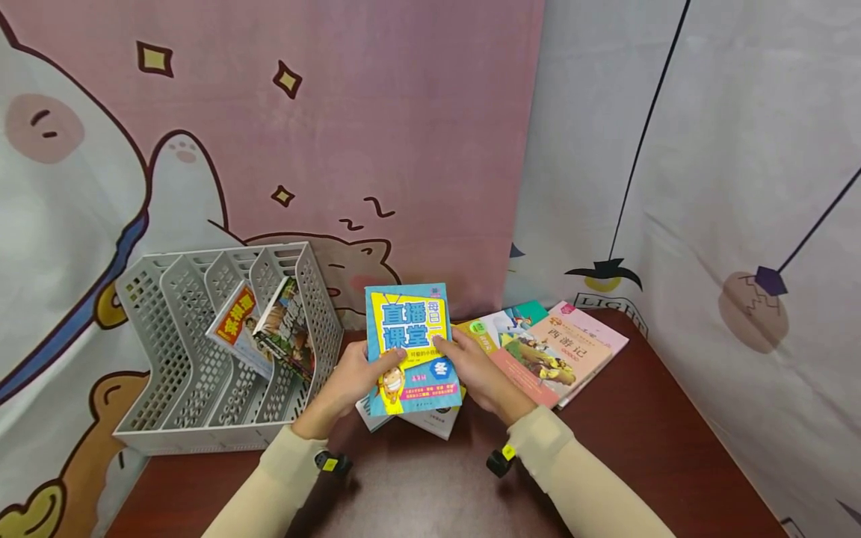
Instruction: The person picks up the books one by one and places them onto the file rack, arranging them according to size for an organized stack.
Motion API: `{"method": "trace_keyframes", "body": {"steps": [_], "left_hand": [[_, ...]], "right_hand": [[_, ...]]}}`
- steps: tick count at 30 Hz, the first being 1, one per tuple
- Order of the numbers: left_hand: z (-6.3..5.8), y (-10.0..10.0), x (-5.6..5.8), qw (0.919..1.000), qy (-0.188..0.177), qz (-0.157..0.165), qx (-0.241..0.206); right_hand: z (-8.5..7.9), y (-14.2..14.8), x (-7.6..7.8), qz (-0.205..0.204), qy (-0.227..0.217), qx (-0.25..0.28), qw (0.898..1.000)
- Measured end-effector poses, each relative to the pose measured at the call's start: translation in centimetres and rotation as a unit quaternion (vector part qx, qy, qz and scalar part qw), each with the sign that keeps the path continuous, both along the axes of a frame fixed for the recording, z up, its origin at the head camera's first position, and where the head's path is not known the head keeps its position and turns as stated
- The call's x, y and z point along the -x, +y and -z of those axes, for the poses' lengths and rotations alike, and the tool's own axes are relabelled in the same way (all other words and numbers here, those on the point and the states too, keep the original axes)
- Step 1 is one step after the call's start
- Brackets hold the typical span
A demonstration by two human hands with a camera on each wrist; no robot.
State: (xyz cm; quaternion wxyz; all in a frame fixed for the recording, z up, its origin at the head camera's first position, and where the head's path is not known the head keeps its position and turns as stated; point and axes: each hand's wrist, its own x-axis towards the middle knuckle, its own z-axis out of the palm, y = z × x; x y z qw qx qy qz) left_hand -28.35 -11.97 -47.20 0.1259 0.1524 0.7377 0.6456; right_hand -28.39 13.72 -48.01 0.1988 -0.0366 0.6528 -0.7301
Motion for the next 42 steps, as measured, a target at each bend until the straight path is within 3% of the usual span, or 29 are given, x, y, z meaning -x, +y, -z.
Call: {"method": "trace_keyframes", "body": {"steps": [7, 17, 28, 33, 37, 42], "left_hand": [[-0.1, 0.2, -0.1, 0.9995, -0.012, -0.026, -0.008], [-0.7, 0.2, 0.1, 0.9993, -0.021, -0.028, 0.008], [-2.0, -1.2, 1.3, 0.9937, -0.026, -0.109, -0.006], [-2.8, -1.3, 1.5, 0.9927, -0.042, -0.113, -0.003], [-3.2, -1.5, 1.4, 0.9937, -0.024, -0.109, 0.008], [-4.0, -2.1, 1.0, 0.9937, 0.032, -0.101, 0.037]], "right_hand": [[0.5, -0.9, -0.3, 0.017, 0.032, 0.006, 0.999], [0.6, -0.9, -0.2, 0.031, 0.047, 0.002, 0.998], [0.6, -0.6, -0.3, -0.030, 0.053, -0.012, 0.998], [0.5, -0.8, -0.6, -0.058, 0.053, -0.033, 0.996], [0.5, -1.0, -0.7, -0.071, 0.058, -0.036, 0.995], [0.9, -1.3, -0.8, -0.083, 0.061, -0.052, 0.993]]}}
